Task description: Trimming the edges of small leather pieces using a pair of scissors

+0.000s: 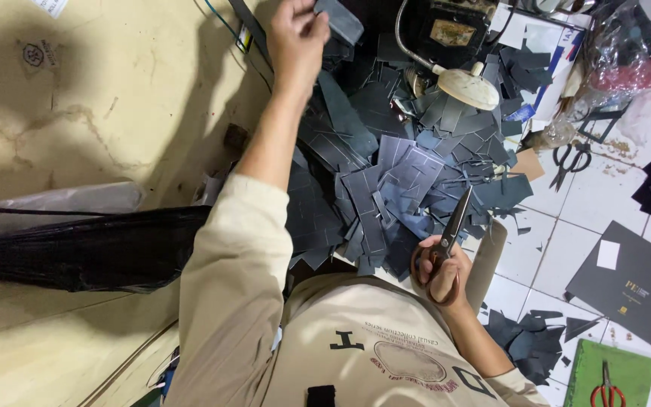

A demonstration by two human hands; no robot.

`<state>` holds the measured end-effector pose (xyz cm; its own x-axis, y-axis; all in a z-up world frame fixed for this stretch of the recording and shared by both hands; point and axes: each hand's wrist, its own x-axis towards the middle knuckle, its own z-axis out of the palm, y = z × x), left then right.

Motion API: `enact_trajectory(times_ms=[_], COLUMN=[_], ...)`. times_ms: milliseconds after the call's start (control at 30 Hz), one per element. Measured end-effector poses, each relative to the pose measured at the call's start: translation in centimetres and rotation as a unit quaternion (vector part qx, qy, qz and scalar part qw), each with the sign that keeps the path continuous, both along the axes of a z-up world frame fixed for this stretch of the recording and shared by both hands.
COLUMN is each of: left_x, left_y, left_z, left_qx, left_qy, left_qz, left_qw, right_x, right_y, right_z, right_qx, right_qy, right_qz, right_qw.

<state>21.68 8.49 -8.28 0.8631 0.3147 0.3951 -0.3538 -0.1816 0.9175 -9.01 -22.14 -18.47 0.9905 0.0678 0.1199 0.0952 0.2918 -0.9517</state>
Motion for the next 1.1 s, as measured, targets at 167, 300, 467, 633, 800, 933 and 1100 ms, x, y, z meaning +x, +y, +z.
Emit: enact_trajectory(times_ms=[167,300,467,633,800,933,1100], left_x=[0.1,-8.8,-17.7,-23.1,-24.5,-24.1,-22.8], left_y=[1.2,-2.9,-4.0,-4.6,-6.2,-6.3,-5.8], left_z=[-1.8,4.6,3.9,-2.6,-4.0,-3.8,-4.3], left_qx=[0.206,0.236,0.379,0.43,0.517,0.514,0.519], left_qy=[0.024,0.016,0.07,0.131,0.15,0.142,0.146], left_qz=[0.083,-0.001,-0.053,-0.05,-0.021,-0.011,-0.037], left_qw=[0.975,0.972,0.921,0.892,0.843,0.846,0.841], right_x=[0.2,-0.1,0.1,0.2,0.2,0.1,0.0], right_y=[0.2,-0.1,0.3,0.4,0.6,0.6,0.5], right_z=[0.4,-0.9,-1.1,-1.4,-0.7,-0.5,-0.9], right_qx=[0.024,0.016,-0.051,-0.078,-0.09,-0.094,-0.083], right_qy=[-0.001,0.021,-0.03,-0.063,-0.073,-0.081,-0.066], right_qz=[0.008,0.003,-0.03,-0.065,-0.069,-0.07,-0.073], right_qw=[1.0,1.0,0.998,0.993,0.991,0.99,0.992])
